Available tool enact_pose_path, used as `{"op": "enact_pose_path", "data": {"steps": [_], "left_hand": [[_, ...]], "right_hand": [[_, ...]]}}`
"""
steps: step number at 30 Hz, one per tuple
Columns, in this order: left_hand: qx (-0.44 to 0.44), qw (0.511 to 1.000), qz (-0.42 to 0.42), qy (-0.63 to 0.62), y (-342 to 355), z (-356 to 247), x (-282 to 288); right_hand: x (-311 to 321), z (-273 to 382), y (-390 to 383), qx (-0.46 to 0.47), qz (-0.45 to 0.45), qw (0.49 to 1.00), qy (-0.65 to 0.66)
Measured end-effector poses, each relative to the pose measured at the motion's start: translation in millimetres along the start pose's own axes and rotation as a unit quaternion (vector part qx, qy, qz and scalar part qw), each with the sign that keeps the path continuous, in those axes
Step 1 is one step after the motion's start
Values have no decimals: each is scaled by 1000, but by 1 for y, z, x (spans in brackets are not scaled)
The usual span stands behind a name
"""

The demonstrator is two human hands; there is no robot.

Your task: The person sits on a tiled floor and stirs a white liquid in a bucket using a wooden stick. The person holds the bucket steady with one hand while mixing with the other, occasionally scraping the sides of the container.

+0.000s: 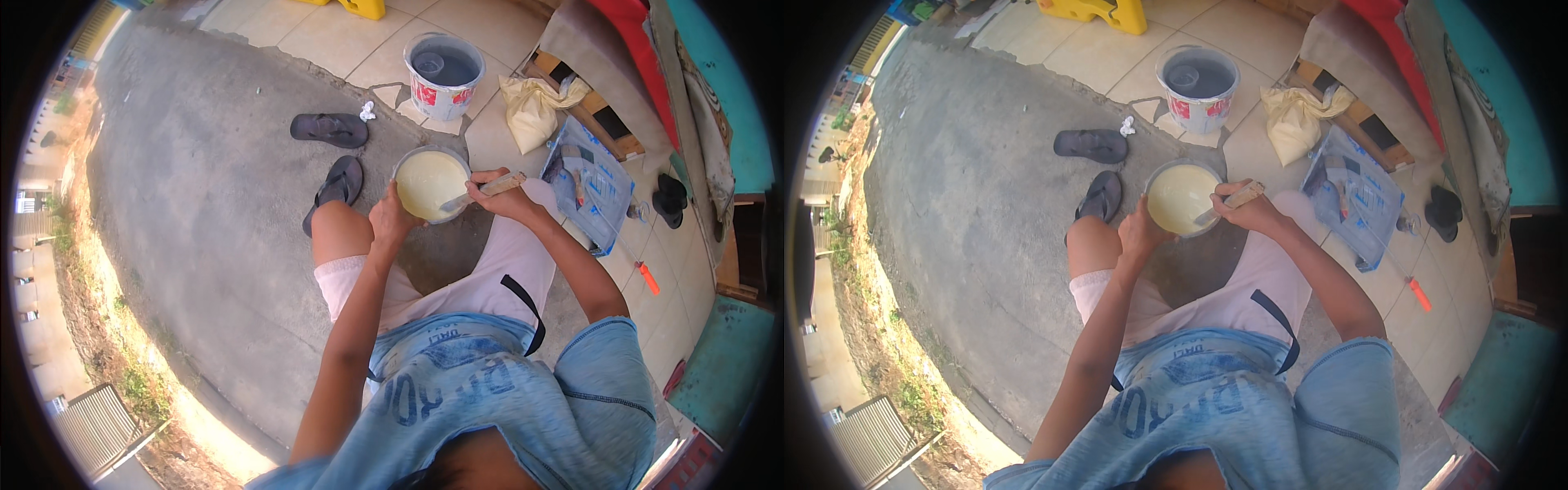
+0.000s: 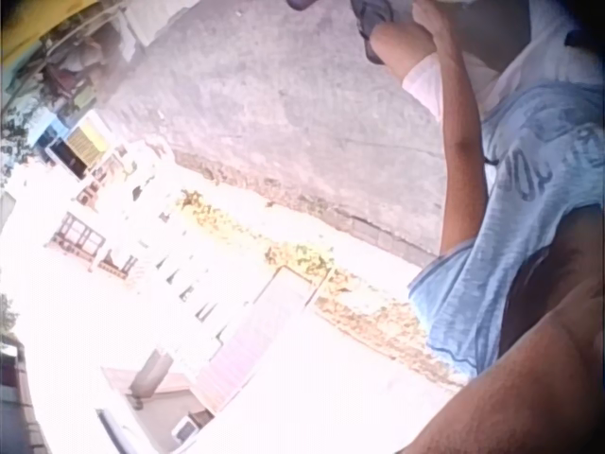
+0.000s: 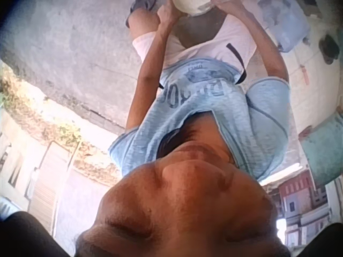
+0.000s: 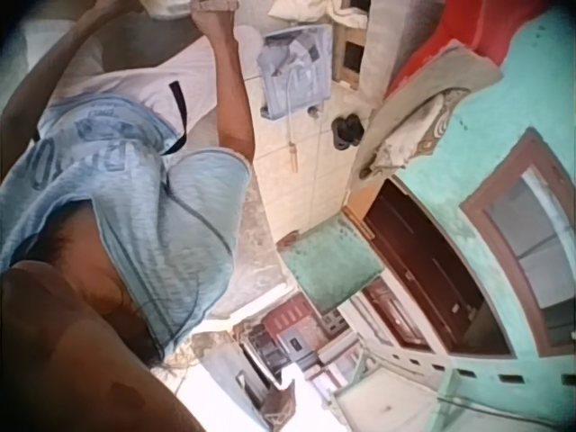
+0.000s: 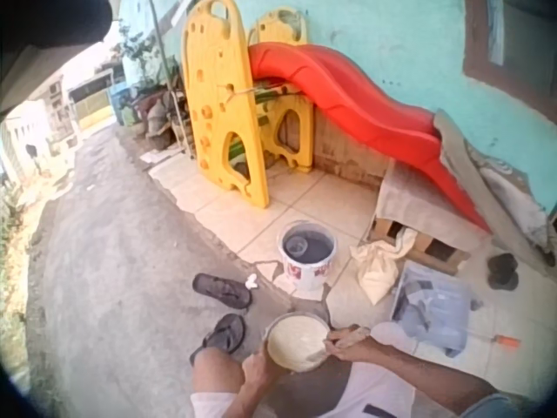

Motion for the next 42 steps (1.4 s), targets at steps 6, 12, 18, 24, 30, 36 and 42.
{"op": "enact_pose_path", "data": {"steps": [6,12,18,24,30,36,42], "left_hand": [[17,1000,20,6,1,-2,2],[16,1000,16,12,1,0,2],[12,1000,17,22,2,-1,0],[1,1000,8,5,2,1,-1],[9,1000,16,6,2,2,-2],[19,999,22,12,0,-4,5],[1,1000,5,4,-1,0,3]], "right_hand": [[-13,2,11,46,-199,978,42],[-14,-6,0,-53,-55,996,38],[1,-7,9,36,-200,979,12],[-31,-9,9,-36,-115,991,51],[7,-4,6,-29,-112,993,8],[-24,9,21,-3,-189,982,27],[-5,-1,7,-37,-34,998,24]]}}
Point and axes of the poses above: each hand's wrist, its own y-axis towards the middle knuckle, its own x-axis out of the back of the hand, z = x × y, the point moved 4 cm from there along y, towards the middle knuckle, and after that the axes turned 2 degrees about -z, right-handed, at the moved point
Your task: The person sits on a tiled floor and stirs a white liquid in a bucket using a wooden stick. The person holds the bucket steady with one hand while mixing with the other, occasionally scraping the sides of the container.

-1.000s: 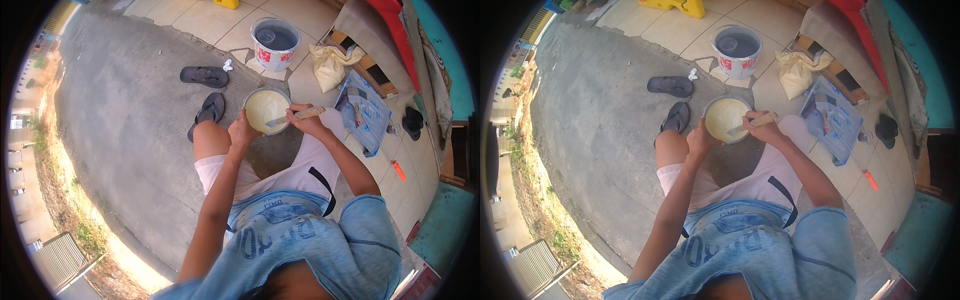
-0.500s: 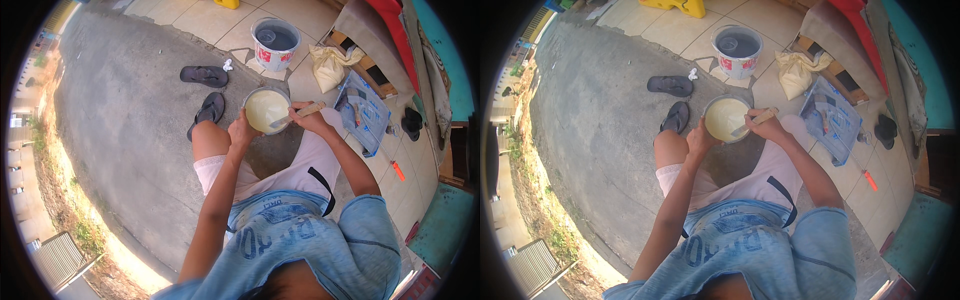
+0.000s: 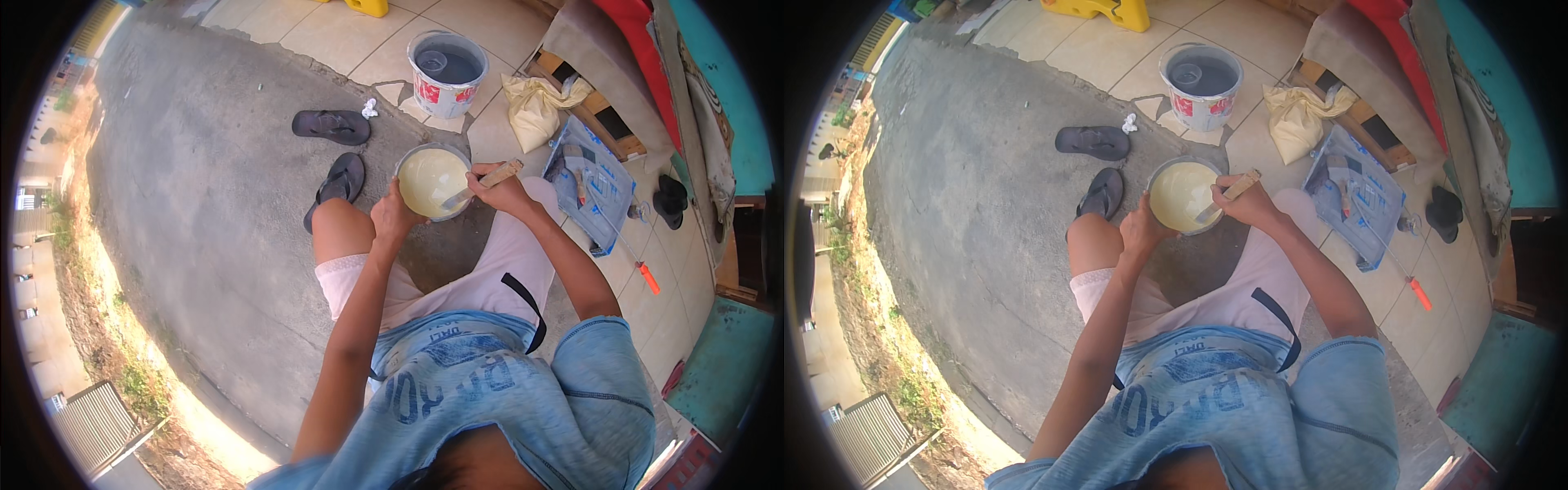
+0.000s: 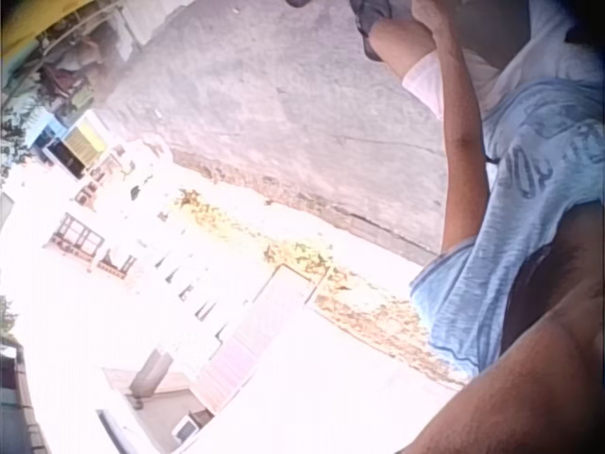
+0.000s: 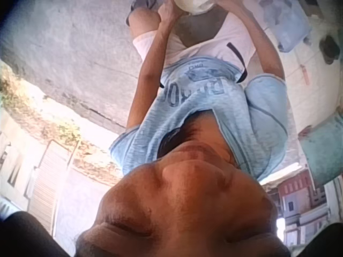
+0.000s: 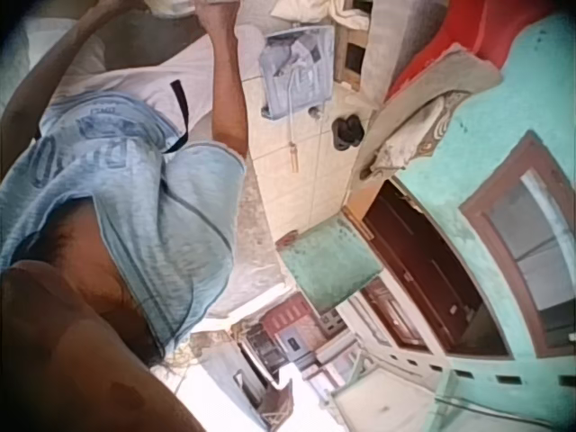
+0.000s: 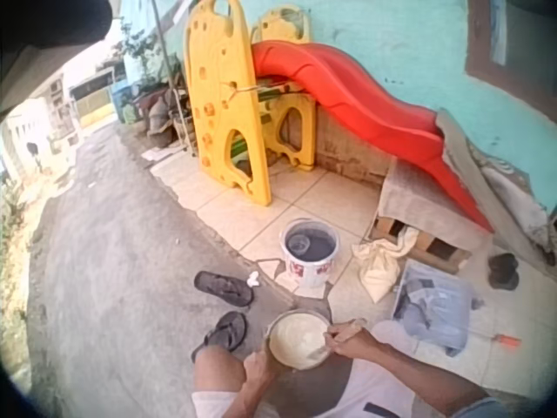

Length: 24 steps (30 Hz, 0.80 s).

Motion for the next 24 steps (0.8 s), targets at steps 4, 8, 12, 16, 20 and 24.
{"op": "enact_pose_path", "data": {"steps": [4,8,12,16,20,24], "left_hand": [[-1,1000,0,10,2,0,-3],[4,1000,4,6,2,1,-2],[5,1000,7,13,3,2,-3],[-4,1000,-3,0,3,4,-3],[5,1000,6,-21,1,3,-2],[1,999,5,-42,0,2,1]], "right_hand": [[15,-2,5,41,-145,987,-55],[-16,-18,7,25,-171,984,38],[-26,-44,-3,-79,-111,976,168],[3,-57,-18,-129,-132,947,262],[39,-64,-42,-156,-193,914,320],[69,-53,-58,-156,-227,906,320]]}}
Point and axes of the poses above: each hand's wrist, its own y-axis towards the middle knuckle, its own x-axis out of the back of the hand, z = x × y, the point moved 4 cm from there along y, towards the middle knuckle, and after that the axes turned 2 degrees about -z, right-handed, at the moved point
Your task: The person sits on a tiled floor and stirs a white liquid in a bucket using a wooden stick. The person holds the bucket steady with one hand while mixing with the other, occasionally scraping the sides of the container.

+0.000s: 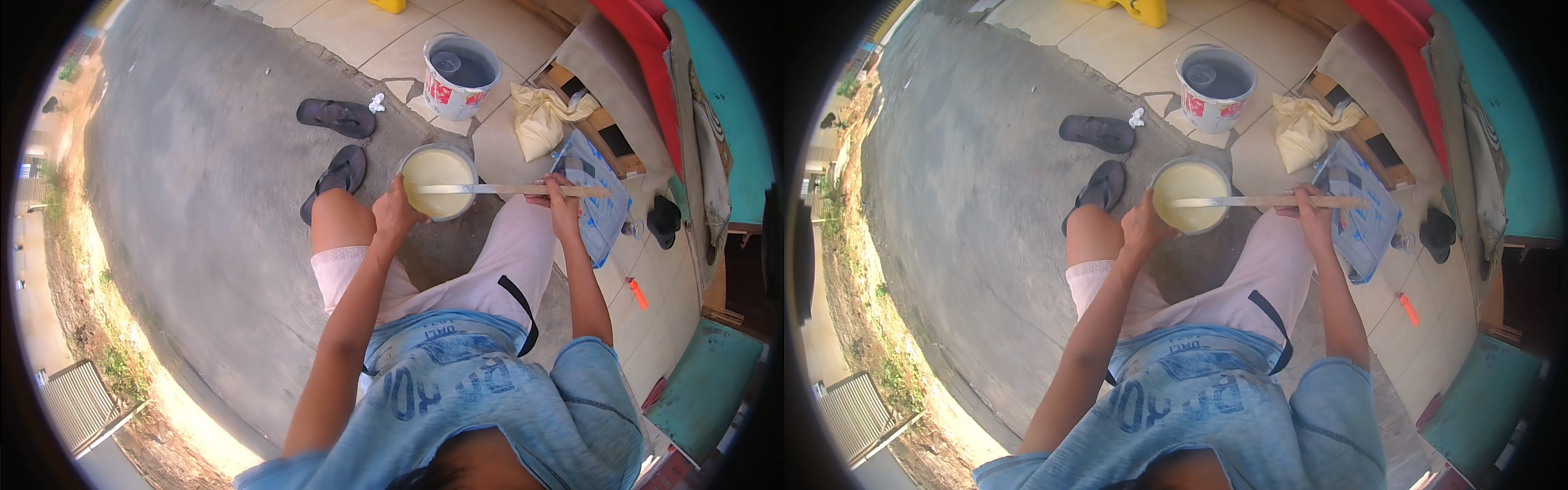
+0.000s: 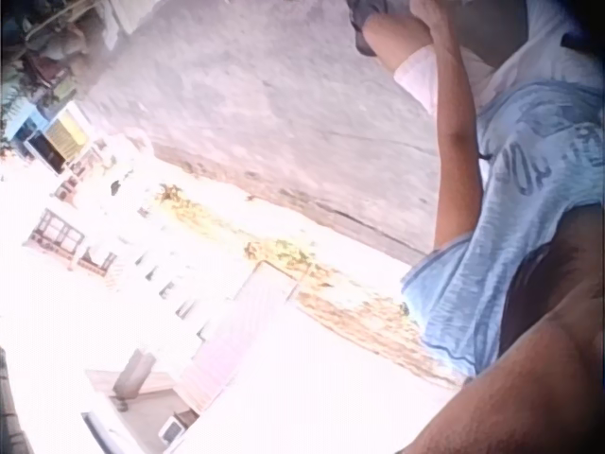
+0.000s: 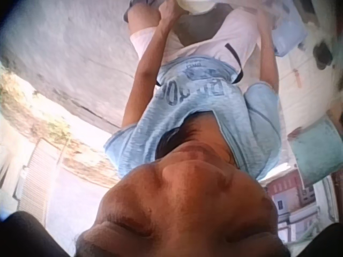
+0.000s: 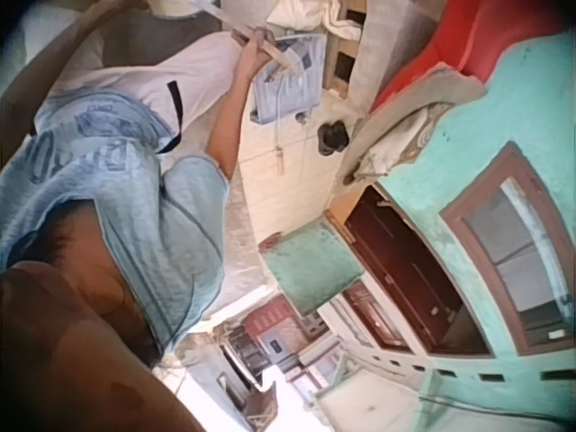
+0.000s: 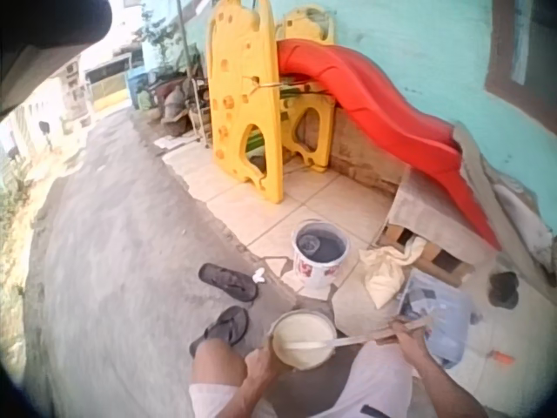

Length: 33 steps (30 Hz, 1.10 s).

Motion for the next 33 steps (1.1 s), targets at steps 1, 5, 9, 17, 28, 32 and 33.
{"op": "enact_pose_path", "data": {"steps": [1,5,9,17,28,32,33], "left_hand": [[-2,1000,-1,-6,-1,0,1],[-5,1000,-6,-14,-1,0,1],[4,1000,-4,0,0,3,-2],[-19,1000,-23,-7,-1,7,-5],[-18,999,-27,-12,2,12,-9],[-20,999,-32,-12,0,11,-8],[-22,999,-34,-13,0,11,-8]], "right_hand": [[3,9,-2,6,-11,1000,-3],[13,60,-14,59,-7,998,-24],[31,105,-20,105,-1,993,-62],[34,179,-44,205,-1,970,-132],[-98,81,-20,252,172,882,-360],[-120,50,-1,323,220,863,-319],[-121,45,1,299,236,868,-319]]}}
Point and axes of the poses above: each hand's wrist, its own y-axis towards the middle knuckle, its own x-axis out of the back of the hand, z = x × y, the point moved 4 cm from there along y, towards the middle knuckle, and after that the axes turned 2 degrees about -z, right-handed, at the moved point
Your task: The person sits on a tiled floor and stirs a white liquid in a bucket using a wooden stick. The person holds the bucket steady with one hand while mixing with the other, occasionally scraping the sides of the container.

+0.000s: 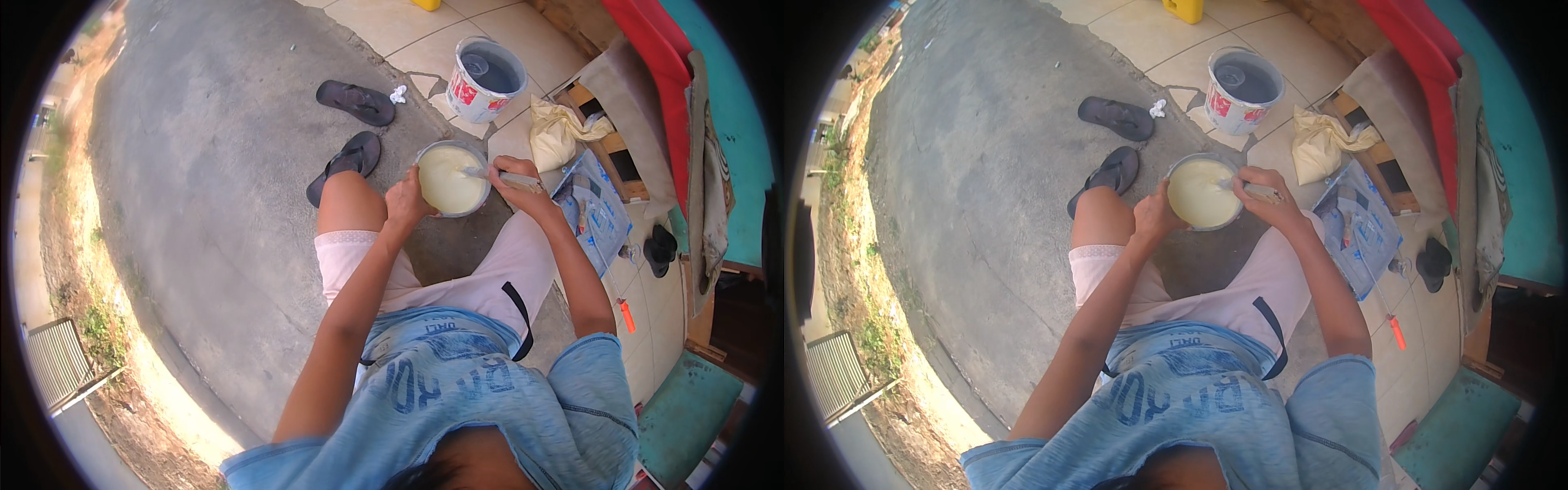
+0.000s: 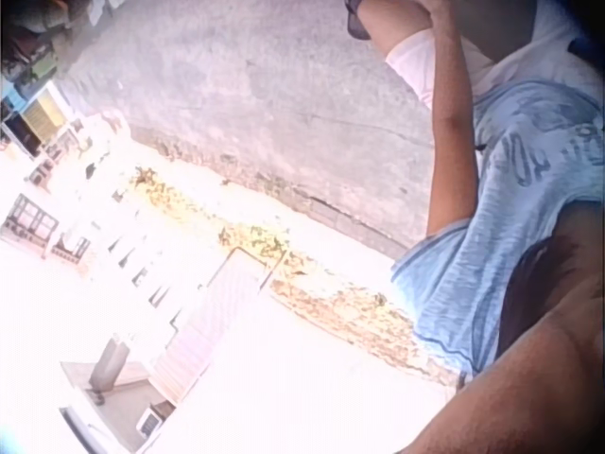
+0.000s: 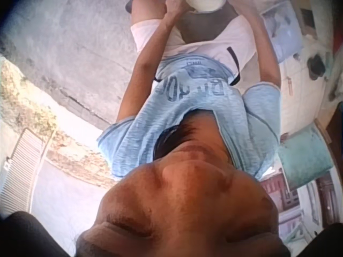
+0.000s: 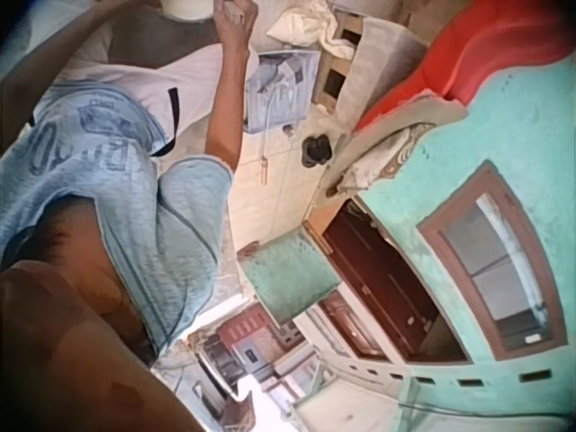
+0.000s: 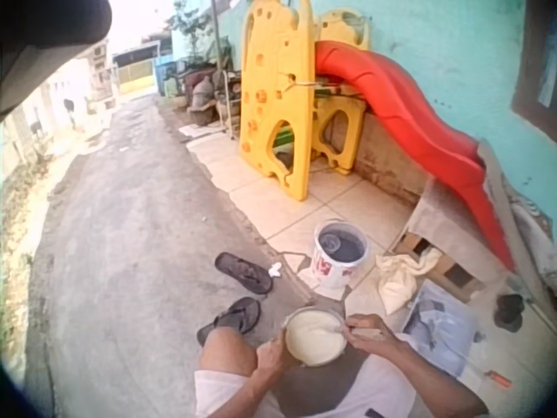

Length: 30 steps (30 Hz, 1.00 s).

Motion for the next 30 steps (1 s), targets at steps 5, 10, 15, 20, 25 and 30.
{"op": "enact_pose_path", "data": {"steps": [5,10,15,20,25,30], "left_hand": [[9,1000,-1,2,-1,0,-1],[3,1000,-6,-9,1,3,-1],[-7,1000,-14,8,0,2,-1],[-2,1000,-13,1,-1,4,-1],[2,1000,-11,6,-1,3,-2],[5,1000,-8,2,1,1,-1]], "right_hand": [[-17,-4,-10,-92,100,991,-4],[-48,-5,-8,-102,29,994,39],[-58,8,19,46,-20,999,11],[-31,-3,25,34,-7,999,-2],[-19,-11,14,-93,45,992,-77],[-54,-34,-1,-179,4,982,63]]}}
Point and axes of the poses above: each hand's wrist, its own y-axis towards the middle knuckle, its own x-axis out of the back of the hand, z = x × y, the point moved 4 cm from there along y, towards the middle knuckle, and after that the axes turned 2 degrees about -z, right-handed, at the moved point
